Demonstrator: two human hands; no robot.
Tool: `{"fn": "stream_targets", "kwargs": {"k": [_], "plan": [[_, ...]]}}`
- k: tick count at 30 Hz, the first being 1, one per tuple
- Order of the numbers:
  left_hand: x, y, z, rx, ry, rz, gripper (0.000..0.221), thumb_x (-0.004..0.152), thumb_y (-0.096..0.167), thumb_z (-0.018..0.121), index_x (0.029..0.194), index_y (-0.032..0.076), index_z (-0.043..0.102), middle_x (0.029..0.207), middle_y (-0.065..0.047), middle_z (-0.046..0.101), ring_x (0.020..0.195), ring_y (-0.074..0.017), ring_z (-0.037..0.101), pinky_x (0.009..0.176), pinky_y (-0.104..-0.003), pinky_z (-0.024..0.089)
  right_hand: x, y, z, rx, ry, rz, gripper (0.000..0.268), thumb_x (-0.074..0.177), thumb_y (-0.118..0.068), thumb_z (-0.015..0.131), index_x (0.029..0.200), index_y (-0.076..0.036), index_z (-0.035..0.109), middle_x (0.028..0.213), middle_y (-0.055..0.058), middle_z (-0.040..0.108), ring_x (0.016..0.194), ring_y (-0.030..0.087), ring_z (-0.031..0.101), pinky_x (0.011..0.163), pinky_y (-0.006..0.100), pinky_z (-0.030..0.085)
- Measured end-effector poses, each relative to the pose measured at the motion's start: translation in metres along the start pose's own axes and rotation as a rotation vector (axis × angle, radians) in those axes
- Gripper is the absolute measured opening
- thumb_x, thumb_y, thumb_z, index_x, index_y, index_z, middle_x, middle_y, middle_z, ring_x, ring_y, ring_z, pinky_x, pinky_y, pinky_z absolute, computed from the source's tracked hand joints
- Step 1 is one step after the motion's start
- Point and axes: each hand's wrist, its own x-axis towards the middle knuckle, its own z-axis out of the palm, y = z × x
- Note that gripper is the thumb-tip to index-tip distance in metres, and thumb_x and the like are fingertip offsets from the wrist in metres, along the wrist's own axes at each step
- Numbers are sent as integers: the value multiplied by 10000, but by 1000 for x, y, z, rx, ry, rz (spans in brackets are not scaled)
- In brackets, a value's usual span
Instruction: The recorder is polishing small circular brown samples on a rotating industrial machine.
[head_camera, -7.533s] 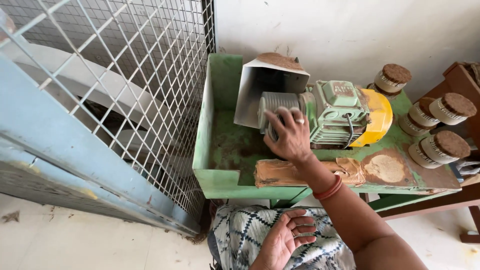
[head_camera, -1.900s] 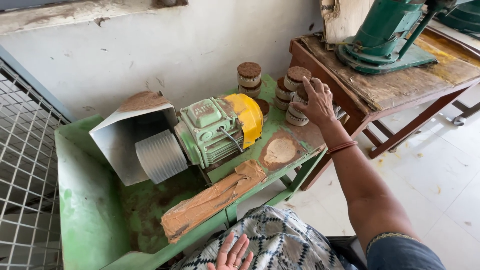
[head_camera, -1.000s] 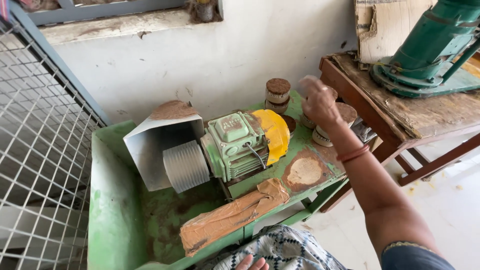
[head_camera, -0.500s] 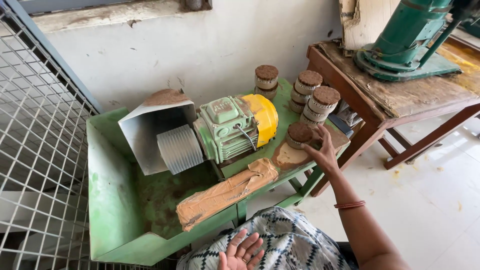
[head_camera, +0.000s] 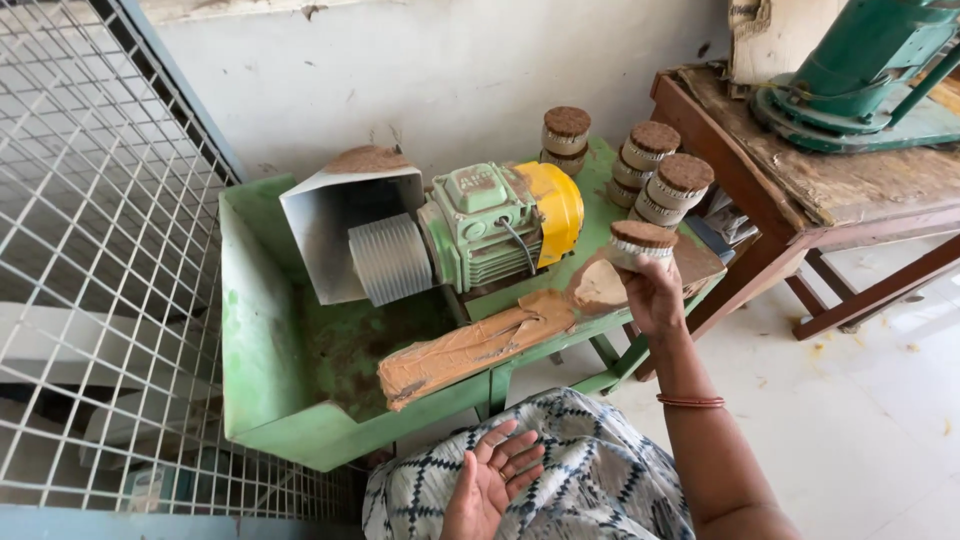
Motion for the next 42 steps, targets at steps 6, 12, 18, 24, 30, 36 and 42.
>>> {"fn": "stream_targets", "kwargs": {"k": [6, 12, 18, 24, 30, 36, 42], "plan": [[-2, 11, 21, 34, -8, 12, 852, 961, 678, 413, 1537, 53, 352, 1499, -183, 525, 1363, -320, 546, 1147, -478, 453, -28, -24, 54, 803, -217, 141, 745, 878, -348, 721, 1510, -28, 490, 1426, 170, 590, 1269, 364, 591, 1106, 495, 453], [-7, 25, 39, 32, 28, 20, 821, 986, 655, 401, 1532, 43, 384, 1483, -179, 544, 1338, -305, 566, 1129, -462, 480, -13, -4, 99, 953, -137, 343, 639, 870, -477, 668, 1369, -89, 573, 1320, 190, 631, 1178, 424, 615, 995, 545, 498], [-4, 23, 33, -37, 4, 51, 815, 999, 652, 395, 1533, 36, 394, 1468, -165, 564, 1327, -302, 584, 1131, -467, 485, -23, -2, 202, 169, -391, 37, 492, 861, -366, 697, 1267, -93, 636, 1242, 122, 637, 1154, 347, 624, 983, 530, 513], [-7, 28, 32, -9, -37, 121, 850, 986, 704, 402, 1528, 51, 422, 1465, -144, 568, 1330, -281, 582, 1137, -466, 478, -13, 22, 314, -1076, -505, -838, 406, 782, -315, 752, 1155, -162, 701, 1180, 56, 641, 1139, 318, 595, 948, 479, 454], [-10, 35, 36, -6, -32, 151, 830, 980, 716, 414, 1513, 80, 442, 1467, -131, 559, 1334, -269, 578, 1141, -464, 480, 39, 42, 352, -1226, -416, -870, 432, 770, -346, 775, 1174, -204, 721, 1180, 55, 645, 1131, 327, 570, 934, 489, 434], [-4, 28, 25, -83, -44, 190, 798, 1004, 696, 405, 1501, 73, 453, 1454, -142, 568, 1316, -280, 586, 1126, -467, 492, -42, 35, 316, -1199, -446, -1017, 448, 799, -319, 767, 1217, -181, 689, 1169, 51, 599, 1138, 321, 554, 941, 486, 434], [-5, 27, 24, -105, -20, 183, 788, 1000, 691, 405, 1488, 75, 463, 1429, -137, 582, 1306, -274, 593, 1114, -469, 503, -8, 30, 334, -1218, -376, -1016, 448, 787, -304, 771, 1211, -178, 703, 1177, 48, 613, 1113, 307, 559, 920, 490, 439]]}}
